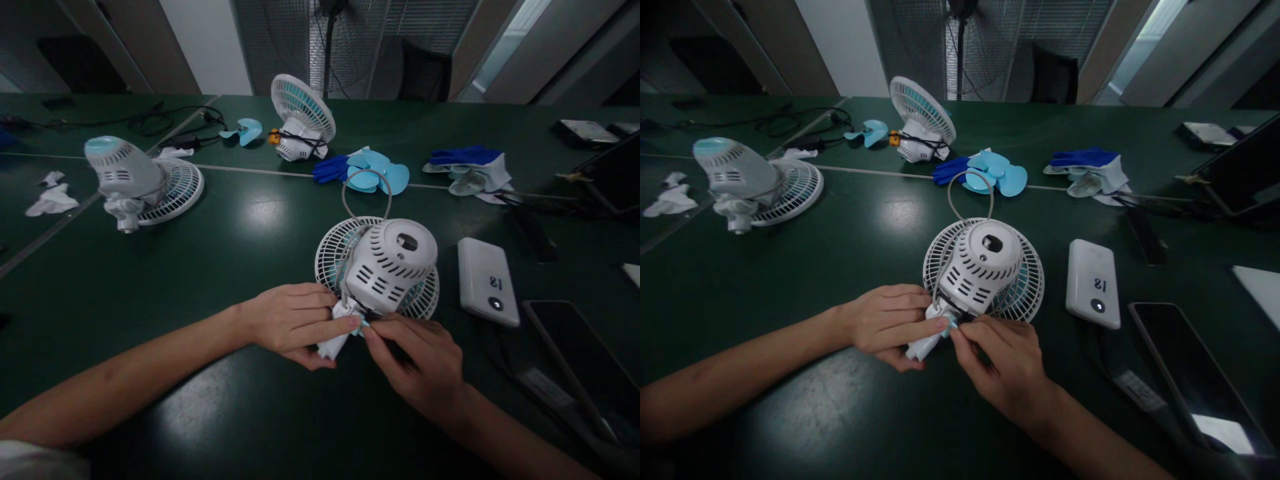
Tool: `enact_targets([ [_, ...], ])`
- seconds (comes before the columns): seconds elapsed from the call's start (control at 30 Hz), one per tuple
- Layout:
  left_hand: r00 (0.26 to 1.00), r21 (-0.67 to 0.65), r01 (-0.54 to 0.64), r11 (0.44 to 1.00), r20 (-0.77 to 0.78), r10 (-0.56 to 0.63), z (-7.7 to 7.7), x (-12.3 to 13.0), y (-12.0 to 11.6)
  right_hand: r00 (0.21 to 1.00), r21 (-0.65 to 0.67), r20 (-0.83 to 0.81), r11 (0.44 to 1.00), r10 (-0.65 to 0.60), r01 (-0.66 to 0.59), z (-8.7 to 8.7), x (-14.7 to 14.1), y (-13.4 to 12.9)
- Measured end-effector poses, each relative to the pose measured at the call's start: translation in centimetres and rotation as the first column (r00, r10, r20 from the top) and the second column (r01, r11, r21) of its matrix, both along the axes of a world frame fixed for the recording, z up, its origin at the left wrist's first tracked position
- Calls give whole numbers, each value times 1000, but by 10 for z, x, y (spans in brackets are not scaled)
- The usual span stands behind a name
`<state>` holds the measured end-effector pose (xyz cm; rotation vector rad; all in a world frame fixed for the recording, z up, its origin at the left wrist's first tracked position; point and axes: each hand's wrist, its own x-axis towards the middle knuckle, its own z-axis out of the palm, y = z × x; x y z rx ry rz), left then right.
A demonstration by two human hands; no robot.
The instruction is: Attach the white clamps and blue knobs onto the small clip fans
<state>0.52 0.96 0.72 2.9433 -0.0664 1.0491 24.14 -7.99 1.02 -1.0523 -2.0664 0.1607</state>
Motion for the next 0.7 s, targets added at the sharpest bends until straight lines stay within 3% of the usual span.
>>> enact_targets([
  [0.3, 1000, -27, 5, 1000, 2, -5, -1, -1, 1, 990, 46, 95, 993, 105, -109, -10, 17, 2],
  [0.5, 1000, -32, 15, 999, 4, -15, -1, 0, 1, 984, 150, 171, 985, 58, -84, -14, 20, 3],
  [0.7, 1000, -22, 14, 1000, -3, -14, -2, -1, 1, 981, 163, 189, 984, 37, -68, -9, 16, 4],
])
